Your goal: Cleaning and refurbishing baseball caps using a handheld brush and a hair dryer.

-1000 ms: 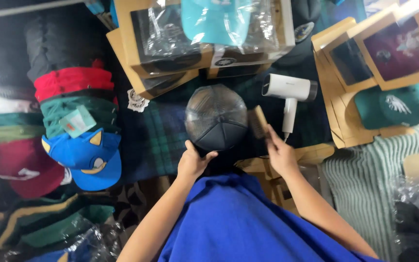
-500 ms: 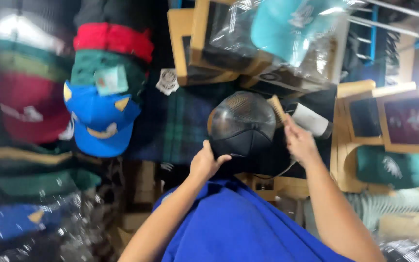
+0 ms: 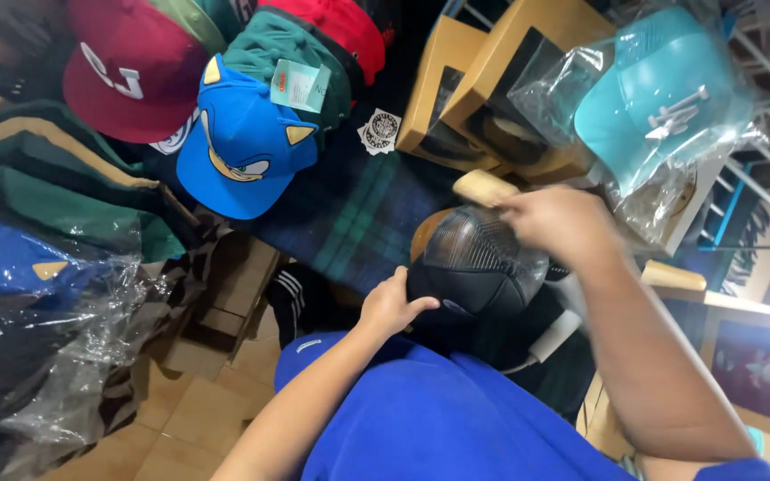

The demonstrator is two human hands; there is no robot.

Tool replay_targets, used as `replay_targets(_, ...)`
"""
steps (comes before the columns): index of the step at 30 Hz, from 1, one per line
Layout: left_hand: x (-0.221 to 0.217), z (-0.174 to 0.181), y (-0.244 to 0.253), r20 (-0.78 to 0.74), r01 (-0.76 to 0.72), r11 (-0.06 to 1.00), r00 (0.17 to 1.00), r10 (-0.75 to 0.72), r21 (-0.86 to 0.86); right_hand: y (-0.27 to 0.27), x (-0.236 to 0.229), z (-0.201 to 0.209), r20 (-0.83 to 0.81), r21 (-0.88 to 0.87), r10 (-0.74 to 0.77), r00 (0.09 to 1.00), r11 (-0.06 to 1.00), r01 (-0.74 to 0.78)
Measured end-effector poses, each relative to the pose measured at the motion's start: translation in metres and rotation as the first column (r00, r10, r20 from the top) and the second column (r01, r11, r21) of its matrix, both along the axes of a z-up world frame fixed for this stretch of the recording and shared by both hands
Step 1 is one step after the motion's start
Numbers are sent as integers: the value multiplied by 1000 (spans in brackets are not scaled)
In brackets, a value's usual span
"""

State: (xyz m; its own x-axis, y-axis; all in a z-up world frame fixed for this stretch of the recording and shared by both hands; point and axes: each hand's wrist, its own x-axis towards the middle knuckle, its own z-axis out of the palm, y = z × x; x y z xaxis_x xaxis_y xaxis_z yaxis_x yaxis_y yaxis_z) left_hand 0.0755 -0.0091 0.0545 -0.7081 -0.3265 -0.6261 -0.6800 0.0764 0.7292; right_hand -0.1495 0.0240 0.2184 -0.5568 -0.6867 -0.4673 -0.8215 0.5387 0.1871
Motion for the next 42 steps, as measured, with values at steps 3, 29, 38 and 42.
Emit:
replay_targets(3, 2, -6, 7, 12, -64, 998, 998, 64, 6, -26, 69, -20, 8, 186, 372, 928, 911, -367)
replay_targets(29, -27, -80, -9, -28, 120, 993, 992, -120, -3, 299, 171, -199, 796, -149, -568, 211, 153, 977)
replay_targets(38, -49, -50, -19, -5, 300, 954, 954, -300, 10, 219, 64, -248, 818, -549, -333, 468, -209, 810)
replay_targets(42, -40, -46, -22, 12, 402, 915, 915, -402, 30, 224, 36, -296, 829, -432, -462, 314, -174, 885)
